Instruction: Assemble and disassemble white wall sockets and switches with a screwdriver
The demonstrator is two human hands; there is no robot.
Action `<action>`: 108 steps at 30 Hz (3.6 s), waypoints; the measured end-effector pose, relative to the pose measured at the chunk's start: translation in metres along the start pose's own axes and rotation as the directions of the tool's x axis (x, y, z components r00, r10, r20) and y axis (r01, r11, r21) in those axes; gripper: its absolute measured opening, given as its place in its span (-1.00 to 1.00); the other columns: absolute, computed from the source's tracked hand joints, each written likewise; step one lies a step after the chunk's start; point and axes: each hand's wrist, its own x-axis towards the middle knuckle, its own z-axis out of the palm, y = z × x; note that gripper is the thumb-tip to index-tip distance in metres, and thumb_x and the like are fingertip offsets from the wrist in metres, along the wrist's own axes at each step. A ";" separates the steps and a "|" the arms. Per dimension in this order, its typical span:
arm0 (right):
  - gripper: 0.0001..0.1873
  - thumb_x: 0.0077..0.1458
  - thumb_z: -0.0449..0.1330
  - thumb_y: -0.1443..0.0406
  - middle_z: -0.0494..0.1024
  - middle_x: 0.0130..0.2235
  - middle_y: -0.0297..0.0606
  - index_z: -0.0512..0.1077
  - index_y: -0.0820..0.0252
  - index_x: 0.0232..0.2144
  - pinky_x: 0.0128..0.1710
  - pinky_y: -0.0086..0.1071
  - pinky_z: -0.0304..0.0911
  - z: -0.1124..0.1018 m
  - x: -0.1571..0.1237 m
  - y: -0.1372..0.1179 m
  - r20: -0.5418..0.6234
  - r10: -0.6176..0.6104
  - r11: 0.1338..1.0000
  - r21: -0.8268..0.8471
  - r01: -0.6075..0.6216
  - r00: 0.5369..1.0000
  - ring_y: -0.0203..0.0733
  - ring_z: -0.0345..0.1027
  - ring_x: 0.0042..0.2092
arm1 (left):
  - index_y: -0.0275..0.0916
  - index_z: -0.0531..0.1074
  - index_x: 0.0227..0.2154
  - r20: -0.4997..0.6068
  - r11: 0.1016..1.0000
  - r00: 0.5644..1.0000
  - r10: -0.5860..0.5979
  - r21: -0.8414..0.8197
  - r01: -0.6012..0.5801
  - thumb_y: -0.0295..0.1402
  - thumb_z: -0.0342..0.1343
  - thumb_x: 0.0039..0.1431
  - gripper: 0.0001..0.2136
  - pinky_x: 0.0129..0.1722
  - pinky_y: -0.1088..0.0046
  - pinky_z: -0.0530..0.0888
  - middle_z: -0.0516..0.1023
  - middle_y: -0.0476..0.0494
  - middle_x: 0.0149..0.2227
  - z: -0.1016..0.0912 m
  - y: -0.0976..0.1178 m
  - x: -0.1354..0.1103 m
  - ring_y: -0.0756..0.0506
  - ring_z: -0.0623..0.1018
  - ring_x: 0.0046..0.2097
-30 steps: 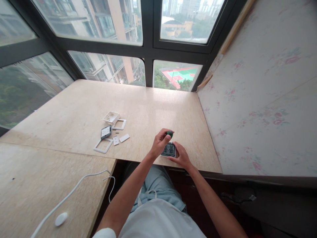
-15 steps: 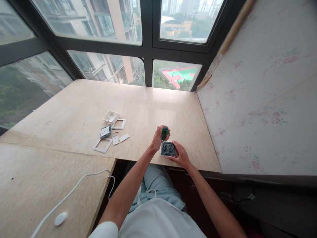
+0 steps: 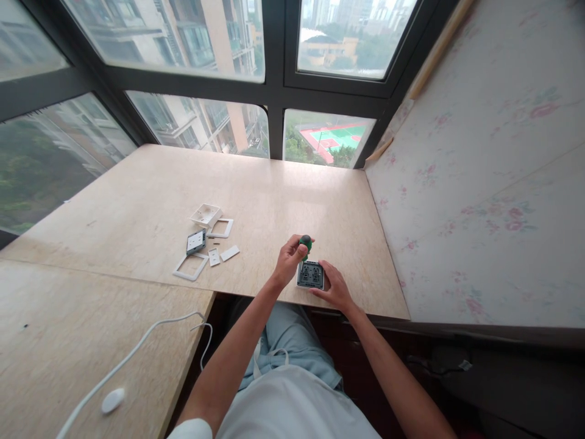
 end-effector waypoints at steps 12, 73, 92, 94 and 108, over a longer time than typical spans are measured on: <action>-0.08 -0.04 0.31 -0.05 0.32 0.20 0.01 0.12 0.14 0.27 0.20 0.03 0.12 0.001 0.000 0.002 0.005 -0.005 1.000 0.004 0.005 1.000 0.13 0.19 0.22 | -0.30 0.43 -0.21 -0.024 0.962 0.997 -0.074 -0.264 0.065 0.12 -0.02 0.20 -0.49 -0.39 0.45 0.30 0.34 -0.06 -0.45 0.011 -0.010 0.010 0.01 0.32 -0.44; -0.17 -0.32 0.50 0.14 0.38 0.03 -0.09 0.35 0.15 0.04 0.10 -0.06 0.20 -0.030 0.054 -0.037 0.328 -0.011 0.998 -0.056 0.031 0.944 0.07 0.24 0.08 | -0.22 0.33 -0.38 0.373 0.394 0.928 0.024 0.849 -0.351 -0.23 0.00 0.14 -0.84 -0.15 0.28 0.23 0.39 -0.11 -0.35 -0.055 -0.041 -0.017 -0.14 0.34 -0.22; -0.22 -0.06 0.38 0.08 0.36 0.14 0.03 0.29 0.17 0.18 0.15 0.03 0.19 -0.031 0.052 -0.022 0.352 -0.045 0.995 -0.066 0.072 0.935 0.12 0.24 0.16 | -0.22 0.27 -0.41 0.538 0.387 0.843 0.018 0.774 -0.502 -0.25 0.06 -0.03 -0.83 -0.13 0.24 0.23 0.34 -0.12 -0.35 -0.063 -0.054 -0.012 -0.16 0.31 -0.24; -0.22 -0.03 0.35 0.07 0.34 0.17 0.04 0.27 0.18 0.20 0.17 0.05 0.18 -0.030 0.050 -0.022 0.348 -0.061 0.995 -0.056 0.086 0.936 0.13 0.22 0.19 | -0.22 0.26 -0.42 0.534 0.398 0.843 0.060 0.762 -0.511 -0.24 0.05 -0.05 -0.82 -0.14 0.23 0.24 0.33 -0.12 -0.37 -0.061 -0.050 -0.012 -0.16 0.31 -0.25; -0.38 0.21 0.16 0.21 0.33 0.17 -0.03 0.11 0.09 0.27 0.14 -0.05 0.25 -0.045 0.079 -0.099 -0.025 -0.247 0.939 0.241 0.245 0.969 0.02 0.25 0.17 | -0.21 0.26 -0.41 -0.094 0.945 0.951 0.293 0.182 -0.273 -0.20 -0.18 0.19 -0.78 -0.09 0.22 0.34 0.27 -0.18 -0.19 0.009 0.015 -0.013 -0.17 0.33 -0.11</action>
